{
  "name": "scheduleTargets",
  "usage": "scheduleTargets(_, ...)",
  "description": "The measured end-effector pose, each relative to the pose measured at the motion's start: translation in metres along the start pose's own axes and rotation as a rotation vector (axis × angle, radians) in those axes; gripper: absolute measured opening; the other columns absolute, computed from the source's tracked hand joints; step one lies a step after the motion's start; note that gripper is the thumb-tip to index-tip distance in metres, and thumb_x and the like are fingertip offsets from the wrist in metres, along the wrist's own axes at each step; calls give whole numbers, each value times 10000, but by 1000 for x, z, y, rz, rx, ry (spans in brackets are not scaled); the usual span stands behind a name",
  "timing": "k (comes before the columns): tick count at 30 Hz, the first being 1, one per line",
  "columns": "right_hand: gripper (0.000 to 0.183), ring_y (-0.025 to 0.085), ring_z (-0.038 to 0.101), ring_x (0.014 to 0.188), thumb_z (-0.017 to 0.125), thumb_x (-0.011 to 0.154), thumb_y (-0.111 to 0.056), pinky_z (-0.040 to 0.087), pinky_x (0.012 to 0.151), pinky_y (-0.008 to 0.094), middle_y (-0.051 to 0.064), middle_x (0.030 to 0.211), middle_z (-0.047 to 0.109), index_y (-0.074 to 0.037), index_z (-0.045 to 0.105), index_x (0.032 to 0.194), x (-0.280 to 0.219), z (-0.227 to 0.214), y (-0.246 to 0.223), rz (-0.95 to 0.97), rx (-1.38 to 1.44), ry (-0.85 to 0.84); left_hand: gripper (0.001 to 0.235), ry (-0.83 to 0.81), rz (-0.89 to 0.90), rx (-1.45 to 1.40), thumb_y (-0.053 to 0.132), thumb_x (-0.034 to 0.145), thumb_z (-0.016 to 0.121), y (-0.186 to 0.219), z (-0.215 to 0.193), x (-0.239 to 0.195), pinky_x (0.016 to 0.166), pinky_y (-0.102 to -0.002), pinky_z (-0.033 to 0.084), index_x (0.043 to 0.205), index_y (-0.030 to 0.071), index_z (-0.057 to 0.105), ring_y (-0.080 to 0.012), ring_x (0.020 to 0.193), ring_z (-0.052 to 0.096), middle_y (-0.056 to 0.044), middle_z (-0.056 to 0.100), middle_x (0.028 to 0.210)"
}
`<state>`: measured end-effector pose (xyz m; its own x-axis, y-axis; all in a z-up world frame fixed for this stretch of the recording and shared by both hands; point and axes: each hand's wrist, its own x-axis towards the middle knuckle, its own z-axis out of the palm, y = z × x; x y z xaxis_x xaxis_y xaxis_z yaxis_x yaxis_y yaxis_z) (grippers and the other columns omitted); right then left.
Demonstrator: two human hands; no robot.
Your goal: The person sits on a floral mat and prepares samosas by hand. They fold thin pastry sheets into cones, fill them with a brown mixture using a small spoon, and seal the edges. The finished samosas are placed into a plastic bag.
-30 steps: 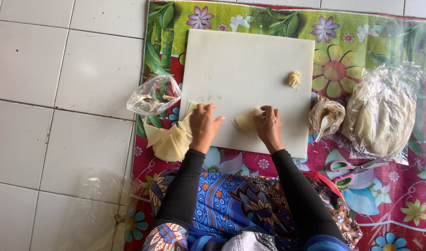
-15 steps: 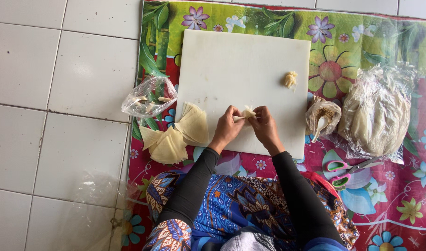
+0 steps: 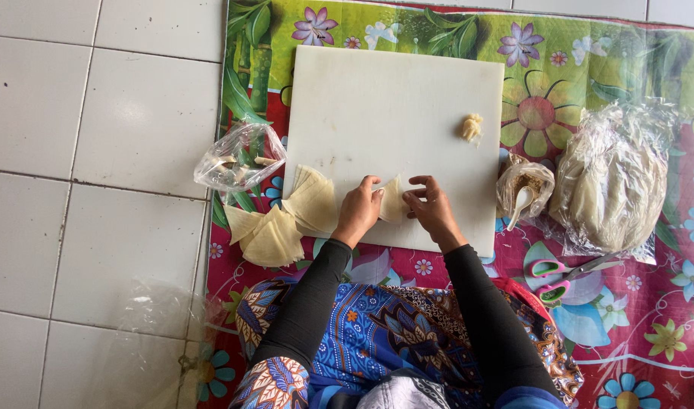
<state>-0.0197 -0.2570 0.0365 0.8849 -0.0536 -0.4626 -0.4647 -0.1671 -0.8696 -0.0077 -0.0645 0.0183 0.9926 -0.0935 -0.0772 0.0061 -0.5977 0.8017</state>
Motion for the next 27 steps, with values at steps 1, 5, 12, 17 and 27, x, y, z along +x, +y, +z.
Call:
scheduleTargets(1,275,134,668,760,692,937,-98,560,639,290,87,962,698,-44,600,1190,-1,0,1,-37,-45,-20,259,3,25,32,197,980,623,2,-3,-2,747,-510,549,1198,56,625,-418,863,717,-220,745,883)
scheduleTargets(5,164,121,643,779,730,914,-96,530,639,282,80,916,692,-13,665,1039,-4,-3,7,-121,-199,-28,246,19,57,127,197,997,605,5,-27,-1,758,-515,562,1211,79,636,-414,869,719,-209,747,908)
scheduleTargets(12,215,114,621,758,708,931,-181,528,622,300,43,942,701,-61,618,1084,-5,0,-8,44,-150,22,266,60,-174,528,278,942,708,6,-104,-3,766,-492,550,1105,70,676,-383,912,699,-182,717,984)
scheduleTargets(17,211,98,641,826,736,921,-109,541,732,267,69,951,716,-43,645,1100,-3,16,0,-284,-256,111,277,178,44,360,286,916,783,20,-94,-6,852,-427,536,1101,87,724,-310,986,646,-144,635,1090)
scheduleTargets(27,258,80,608,958,594,995,77,528,853,269,16,1059,566,-101,492,1152,-3,1,3,-272,513,-245,497,-337,-2,-464,237,875,843,-11,-32,11,851,-320,569,1278,32,636,-177,1013,662,-99,731,1100)
